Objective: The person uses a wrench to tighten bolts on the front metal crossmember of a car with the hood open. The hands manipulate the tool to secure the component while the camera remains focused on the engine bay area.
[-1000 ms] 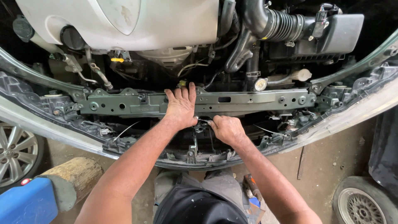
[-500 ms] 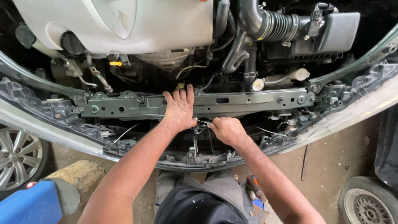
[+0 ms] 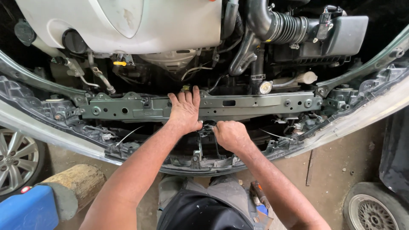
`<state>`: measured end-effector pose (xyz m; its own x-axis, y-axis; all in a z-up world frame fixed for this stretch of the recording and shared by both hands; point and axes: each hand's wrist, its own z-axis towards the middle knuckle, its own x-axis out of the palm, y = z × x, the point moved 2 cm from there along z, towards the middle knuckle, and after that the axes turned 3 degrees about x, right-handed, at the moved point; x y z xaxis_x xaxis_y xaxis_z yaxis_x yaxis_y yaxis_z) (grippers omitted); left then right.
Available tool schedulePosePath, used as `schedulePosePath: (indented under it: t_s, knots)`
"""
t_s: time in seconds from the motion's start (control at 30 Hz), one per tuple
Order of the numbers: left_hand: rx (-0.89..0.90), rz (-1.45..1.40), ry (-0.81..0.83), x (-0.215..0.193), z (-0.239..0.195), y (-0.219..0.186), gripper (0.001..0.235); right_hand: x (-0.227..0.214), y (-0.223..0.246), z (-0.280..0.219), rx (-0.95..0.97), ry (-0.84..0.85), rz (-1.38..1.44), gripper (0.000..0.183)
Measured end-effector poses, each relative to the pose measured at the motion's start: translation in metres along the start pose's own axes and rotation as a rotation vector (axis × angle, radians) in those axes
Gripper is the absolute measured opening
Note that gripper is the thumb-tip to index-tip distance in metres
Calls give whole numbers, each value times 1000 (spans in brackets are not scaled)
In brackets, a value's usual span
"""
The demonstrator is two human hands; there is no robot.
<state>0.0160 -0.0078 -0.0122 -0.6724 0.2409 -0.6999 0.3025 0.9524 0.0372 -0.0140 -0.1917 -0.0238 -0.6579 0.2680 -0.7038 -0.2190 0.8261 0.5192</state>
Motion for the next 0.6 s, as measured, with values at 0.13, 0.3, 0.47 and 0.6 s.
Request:
schedulePosePath:
  t_s: [0.13,0.3,0.47,0.6]
  knots:
    - [16,14,-16,0,0,0,129,13,14,-5,58,22,-16,34]
    - [17,-5,-16,2,-1,2,131,32,27,-13,207,-60,63,32]
    - [18,9,-24,0,-2,2,130,31,36,-11,311,-25,127,31]
    - [24,18,-27,0,-4,3,130,27,41,-13,483,-5,284,34]
